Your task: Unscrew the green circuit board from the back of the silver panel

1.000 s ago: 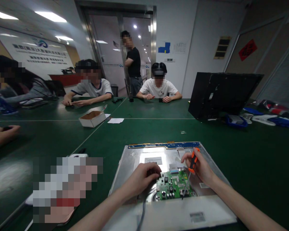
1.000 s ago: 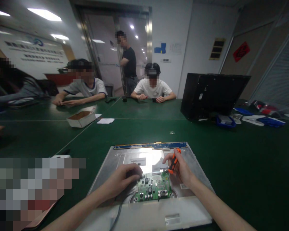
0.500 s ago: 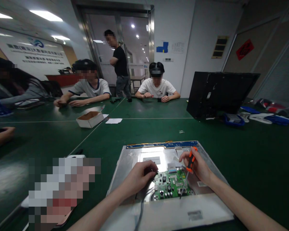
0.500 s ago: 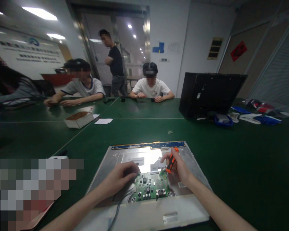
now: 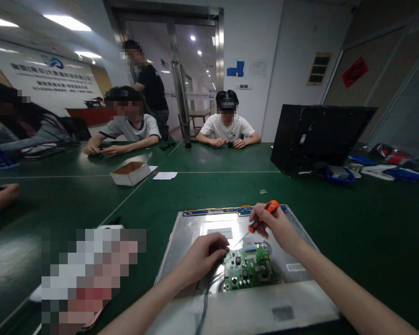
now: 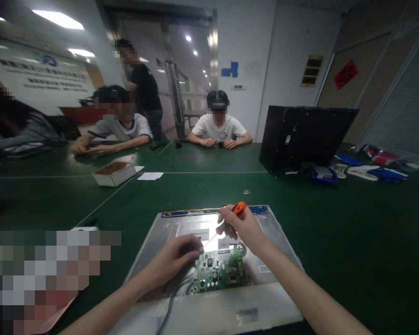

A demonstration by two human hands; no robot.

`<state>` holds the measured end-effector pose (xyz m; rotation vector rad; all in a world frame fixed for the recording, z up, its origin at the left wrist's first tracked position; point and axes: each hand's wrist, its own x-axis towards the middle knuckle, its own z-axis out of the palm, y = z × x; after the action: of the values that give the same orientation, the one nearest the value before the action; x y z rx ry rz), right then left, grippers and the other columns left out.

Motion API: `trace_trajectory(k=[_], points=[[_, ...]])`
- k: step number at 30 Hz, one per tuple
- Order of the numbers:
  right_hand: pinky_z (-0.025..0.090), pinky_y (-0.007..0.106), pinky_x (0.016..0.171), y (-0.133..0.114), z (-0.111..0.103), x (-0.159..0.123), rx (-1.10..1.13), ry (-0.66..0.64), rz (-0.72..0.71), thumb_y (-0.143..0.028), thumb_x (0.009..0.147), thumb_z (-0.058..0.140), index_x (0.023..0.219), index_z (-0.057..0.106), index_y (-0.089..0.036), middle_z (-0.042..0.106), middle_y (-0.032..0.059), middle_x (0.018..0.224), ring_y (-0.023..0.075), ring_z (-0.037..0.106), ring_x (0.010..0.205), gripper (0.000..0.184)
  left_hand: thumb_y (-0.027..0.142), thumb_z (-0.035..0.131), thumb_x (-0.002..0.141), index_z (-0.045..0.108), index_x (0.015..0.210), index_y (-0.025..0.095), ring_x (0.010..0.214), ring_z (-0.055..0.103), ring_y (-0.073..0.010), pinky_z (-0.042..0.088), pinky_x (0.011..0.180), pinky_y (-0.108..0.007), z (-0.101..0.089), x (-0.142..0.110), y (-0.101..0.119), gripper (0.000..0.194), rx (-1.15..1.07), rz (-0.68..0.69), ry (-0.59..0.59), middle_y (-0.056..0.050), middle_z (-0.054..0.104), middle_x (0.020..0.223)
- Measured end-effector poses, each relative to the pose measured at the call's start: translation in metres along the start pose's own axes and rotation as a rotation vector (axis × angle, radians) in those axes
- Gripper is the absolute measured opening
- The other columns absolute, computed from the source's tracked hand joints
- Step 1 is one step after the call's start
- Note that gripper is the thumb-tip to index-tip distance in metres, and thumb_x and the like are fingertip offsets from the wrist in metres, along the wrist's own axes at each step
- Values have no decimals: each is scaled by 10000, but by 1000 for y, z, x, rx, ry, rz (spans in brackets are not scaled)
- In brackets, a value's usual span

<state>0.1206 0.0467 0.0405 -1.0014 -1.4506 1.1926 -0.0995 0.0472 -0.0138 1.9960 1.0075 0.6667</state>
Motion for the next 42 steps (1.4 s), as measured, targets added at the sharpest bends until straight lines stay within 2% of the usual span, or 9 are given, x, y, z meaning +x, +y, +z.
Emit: trace_trajectory(k=[4, 7, 9, 11, 14, 16, 21, 29, 42], points=[[322, 219, 486, -36, 1, 25, -188, -35, -141, -439, 636, 807, 732, 592, -199, 585, -24, 641, 106, 470, 550, 337, 91, 550, 801, 613, 878, 169, 769, 609, -177, 470, 710, -282, -1, -2, 1, 127, -9, 7, -6, -13, 664, 822], [290, 232, 498, -61, 1, 32, -643, 0, -372, -418, 707, 768, 754, 545, -217, 544, -52, 613, 103, 427, 532, 305, 84, 549, 804, 612, 902, 175, 783, 609, -177, 469, 719, -283, -3, -3, 4, 148, 19, -3, -27, -12, 667, 837], [286, 246, 513, -71, 0, 31, -845, -16, -398, -409, 707, 776, 712, 549, -212, 543, -48, 591, 110, 435, 533, 300, 91, 549, 815, 612, 900, 177, 785, 612, -175, 469, 717, -281, -4, -3, 5, 137, 20, 0, -40, -9, 665, 839], [311, 259, 549, -76, -2, 27, -938, -97, -411, -377, 695, 795, 703, 585, -207, 588, -29, 637, 124, 488, 577, 271, 101, 545, 828, 609, 900, 179, 780, 618, -172, 473, 707, -276, -4, -3, 5, 124, 1, 1, -49, -6, 665, 838], [354, 267, 607, -77, -7, 21, -944, -245, -435, -282, 706, 791, 793, 627, -212, 650, -9, 777, 143, 558, 681, 199, 108, 534, 845, 607, 918, 178, 781, 622, -174, 480, 708, -281, -4, -3, 4, 125, -14, 18, -52, -11, 669, 846], [363, 257, 608, -77, -9, 20, -905, -285, -427, -240, 726, 766, 863, 609, -219, 653, -15, 815, 140, 570, 701, 210, 112, 522, 861, 606, 936, 181, 804, 621, -180, 482, 730, -294, -3, -3, 2, 132, 14, 38, -45, -17, 670, 870], [323, 240, 564, -72, -10, 24, -929, -238, -406, -202, 737, 735, 947, 544, -240, 629, -34, 785, 129, 548, 650, 286, 85, 519, 851, 599, 942, 184, 828, 620, -183, 489, 754, -303, -1, -4, 0, 156, 63, 43, -32, -23, 672, 896], [321, 243, 560, -55, -4, 35, -943, -301, -391, -222, 716, 768, 932, 542, -248, 634, -25, 793, 143, 543, 656, 313, 74, 523, 849, 595, 987, 183, 836, 637, -180, 502, 768, -304, 0, -2, -1, 189, -27, 14, -31, -23, 683, 899], [351, 240, 581, -60, -13, 33, -942, -329, -363, -247, 756, 744, 938, 532, -250, 629, -32, 814, 132, 556, 671, 280, 77, 519, 850, 604, 975, 180, 808, 644, -175, 494, 734, -297, -2, -5, 2, 183, -10, 79, -13, -25, 694, 886]])
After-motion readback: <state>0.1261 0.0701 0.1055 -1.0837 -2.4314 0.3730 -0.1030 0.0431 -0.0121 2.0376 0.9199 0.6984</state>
